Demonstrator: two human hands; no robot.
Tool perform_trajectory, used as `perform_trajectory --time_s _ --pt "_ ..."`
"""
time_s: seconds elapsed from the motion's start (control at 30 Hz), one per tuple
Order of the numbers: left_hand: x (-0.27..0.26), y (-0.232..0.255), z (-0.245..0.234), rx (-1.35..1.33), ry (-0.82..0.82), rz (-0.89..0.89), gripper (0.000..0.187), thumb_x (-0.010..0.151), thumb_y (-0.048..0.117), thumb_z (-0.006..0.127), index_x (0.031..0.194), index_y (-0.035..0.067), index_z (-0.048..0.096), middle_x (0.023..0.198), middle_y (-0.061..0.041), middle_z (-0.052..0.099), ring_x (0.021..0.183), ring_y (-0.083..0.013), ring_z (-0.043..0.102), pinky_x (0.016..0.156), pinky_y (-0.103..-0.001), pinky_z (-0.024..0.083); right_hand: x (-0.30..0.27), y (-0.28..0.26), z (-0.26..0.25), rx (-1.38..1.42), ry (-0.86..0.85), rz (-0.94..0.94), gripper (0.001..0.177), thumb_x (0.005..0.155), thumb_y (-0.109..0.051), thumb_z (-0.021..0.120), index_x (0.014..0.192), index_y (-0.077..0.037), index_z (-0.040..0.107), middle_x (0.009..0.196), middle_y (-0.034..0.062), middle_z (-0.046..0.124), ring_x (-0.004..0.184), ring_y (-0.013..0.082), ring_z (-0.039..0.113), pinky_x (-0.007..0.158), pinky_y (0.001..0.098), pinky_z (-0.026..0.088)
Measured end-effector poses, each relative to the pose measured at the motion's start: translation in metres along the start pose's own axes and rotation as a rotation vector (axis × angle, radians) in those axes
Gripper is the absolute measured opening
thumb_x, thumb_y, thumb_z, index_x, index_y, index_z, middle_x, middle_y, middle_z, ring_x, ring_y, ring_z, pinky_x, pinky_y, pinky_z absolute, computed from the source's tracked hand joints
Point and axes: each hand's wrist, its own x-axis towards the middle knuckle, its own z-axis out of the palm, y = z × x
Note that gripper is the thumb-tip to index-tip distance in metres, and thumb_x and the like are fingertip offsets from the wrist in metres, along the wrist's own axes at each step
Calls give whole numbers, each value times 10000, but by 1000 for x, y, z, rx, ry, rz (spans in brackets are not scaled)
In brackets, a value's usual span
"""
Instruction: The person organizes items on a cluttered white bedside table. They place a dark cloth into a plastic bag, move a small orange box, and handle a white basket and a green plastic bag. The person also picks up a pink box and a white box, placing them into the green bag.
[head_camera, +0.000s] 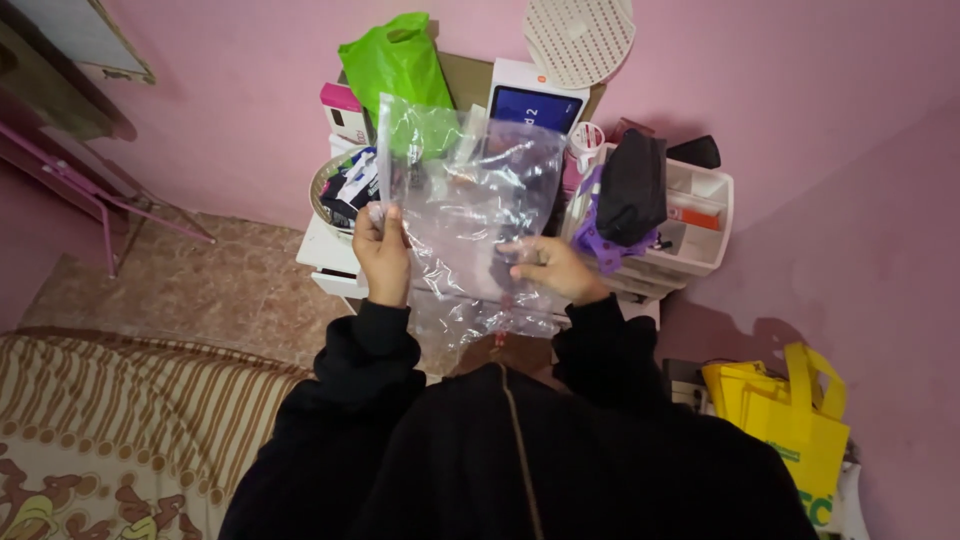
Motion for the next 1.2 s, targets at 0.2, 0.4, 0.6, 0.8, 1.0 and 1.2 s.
perform_trajectory --time_s 0.2,0.4,0.6,0.8,1.0,1.2 --pt "-1 26 1 50 -81 11 86 1015 63 651 948 108 622 672 48 533 549 -46 489 510 -196 426 -14 21 -10 148 -2 -171 813 780 -123 881 1488 -33 490 1374 127 642 1232 185 584 1054 382 504" --pt "-13 71 5 -83 -421 -197 343 944 187 759 1250 121 619 1025 -78 720 892 -135 709 739 -249 585 13 11 -18 85 452 -246 194 1016 -223 698 1031 -40 761 752 127 715 623 184 697 545 270 584" --pt "-31 29 -13 -194 -783 -404 1074 759 33 872 1628 193 261 1315 -242 651 1186 -285 656 985 -437 564 46 47 -65 585 524 -404 161 1024 -281 650 1005 -124 623 948 122 729 836 242 735 784 316 619" --pt "-40 12 -20 198 -839 -260 917 615 -7 924 1455 161 597 919 -98 750 957 -171 665 1012 -354 504 41 19 -68 650 542 -496 48 1030 -95 624 986 -78 615 913 87 690 841 210 720 803 350 629" --pt "-35 49 -25 115 -930 -366 882 597 -5 942 1413 44 609 1194 -167 713 1087 -225 628 1011 -413 503 36 0 -57 545 522 -376 127 1040 -171 635 1017 -46 625 867 160 728 796 326 780 704 474 667" --pt "-12 20 -10 11 -567 -329 323 846 81 851 1130 34 704 877 -57 709 765 -128 645 738 -289 557 32 36 -43 539 361 -246 281 1063 -293 574 1058 -22 648 878 193 751 766 283 780 688 404 658"
